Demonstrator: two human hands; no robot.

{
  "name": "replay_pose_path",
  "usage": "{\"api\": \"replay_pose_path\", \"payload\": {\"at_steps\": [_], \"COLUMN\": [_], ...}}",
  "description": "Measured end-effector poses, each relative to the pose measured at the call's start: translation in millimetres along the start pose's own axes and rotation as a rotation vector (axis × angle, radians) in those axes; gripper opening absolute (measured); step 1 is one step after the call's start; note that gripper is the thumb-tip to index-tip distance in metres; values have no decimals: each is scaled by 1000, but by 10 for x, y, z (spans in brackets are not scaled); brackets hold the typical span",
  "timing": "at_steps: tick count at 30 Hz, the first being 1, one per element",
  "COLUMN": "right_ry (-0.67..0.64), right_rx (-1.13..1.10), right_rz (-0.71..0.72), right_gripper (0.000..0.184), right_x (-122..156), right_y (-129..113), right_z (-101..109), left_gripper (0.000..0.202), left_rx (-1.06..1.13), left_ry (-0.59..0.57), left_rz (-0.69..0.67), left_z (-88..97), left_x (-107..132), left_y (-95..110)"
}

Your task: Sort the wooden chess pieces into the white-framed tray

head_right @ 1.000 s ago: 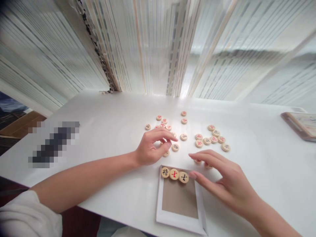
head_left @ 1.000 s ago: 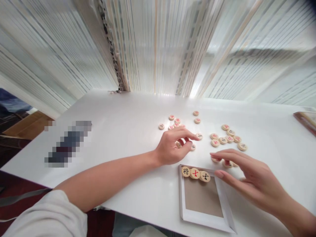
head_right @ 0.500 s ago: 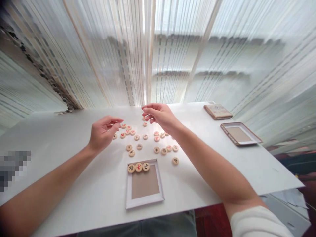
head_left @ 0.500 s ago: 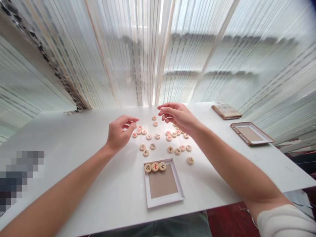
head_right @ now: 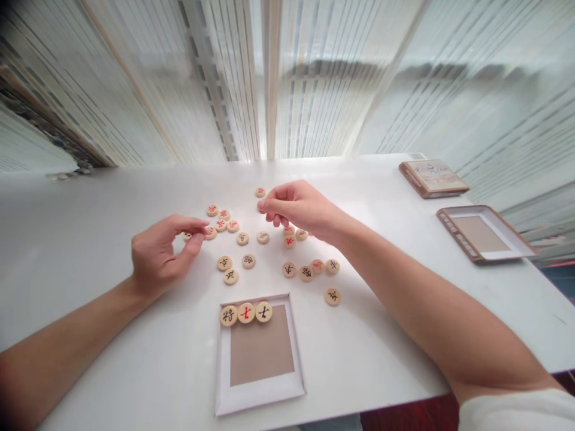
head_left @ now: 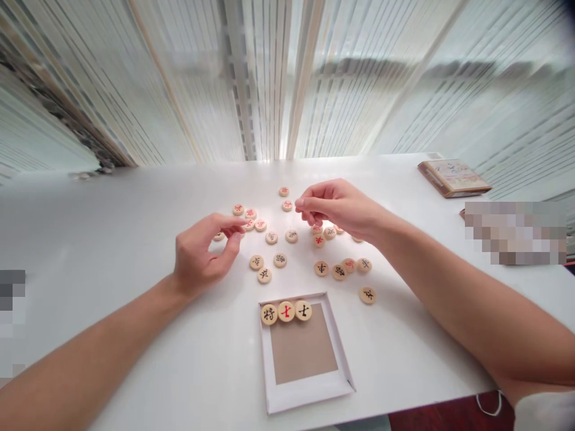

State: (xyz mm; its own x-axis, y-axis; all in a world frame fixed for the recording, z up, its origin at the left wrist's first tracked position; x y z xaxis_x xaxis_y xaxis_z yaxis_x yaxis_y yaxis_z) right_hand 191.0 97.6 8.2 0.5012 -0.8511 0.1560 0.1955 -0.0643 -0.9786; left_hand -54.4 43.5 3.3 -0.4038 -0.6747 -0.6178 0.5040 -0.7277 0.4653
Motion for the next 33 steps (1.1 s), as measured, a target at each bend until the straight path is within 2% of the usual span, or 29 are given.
{"api": "replay_pose_path", "payload": {"at_steps": [4,11,14,17,21,25,27,33], "right_ry": [22,48,24,-116,-457,-699,-737,-704], "right_rx": [89,201,254,399,763,946,962,963], "right_rz": [-29,-96,-97,-44,4,-186,-262,-268], "right_gripper": [45,68,68,54,35,32,34,31], "right_x": [60,139,167,221,368,509,548,558], "right_y": [-54,-45,-70,-151,-206,-110,-82,-67], "right_z": [39,27,-28,-138,-438,-667,-715,-741], "left_gripper": [17,20,22,21,19,17,16,16], "left_rx": [-31,-57,-58,-54,-58,-76,-82,-72], "left_ry": [-25,-83,-93,-94,-90,-99,-99,-100], "left_rz": [-3,-61,-55,-63,-85,-85,-89,-96], "left_z": [11,-64,-67,-61,-59,-64,-64,-64], "left_x": [-39,-56,-59,-63,-65,-58,-52,-44], "left_y": [22,94,104,114,124,114,109,105]}}
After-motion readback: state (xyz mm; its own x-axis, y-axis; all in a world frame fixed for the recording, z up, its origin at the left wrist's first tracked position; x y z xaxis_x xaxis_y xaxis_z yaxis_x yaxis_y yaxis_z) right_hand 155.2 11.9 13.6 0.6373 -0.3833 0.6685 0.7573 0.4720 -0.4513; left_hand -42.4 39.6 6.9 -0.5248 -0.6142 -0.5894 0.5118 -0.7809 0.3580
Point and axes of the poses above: each hand's wrist, its own x-axis away from the middle knuckle, its own z-axis out of the back of the hand, y = z × x, the point moved 6 cm from there along -x, towards the middle knuckle, and after that the axes turned 10 degrees about -y, right-handed, at the moved point
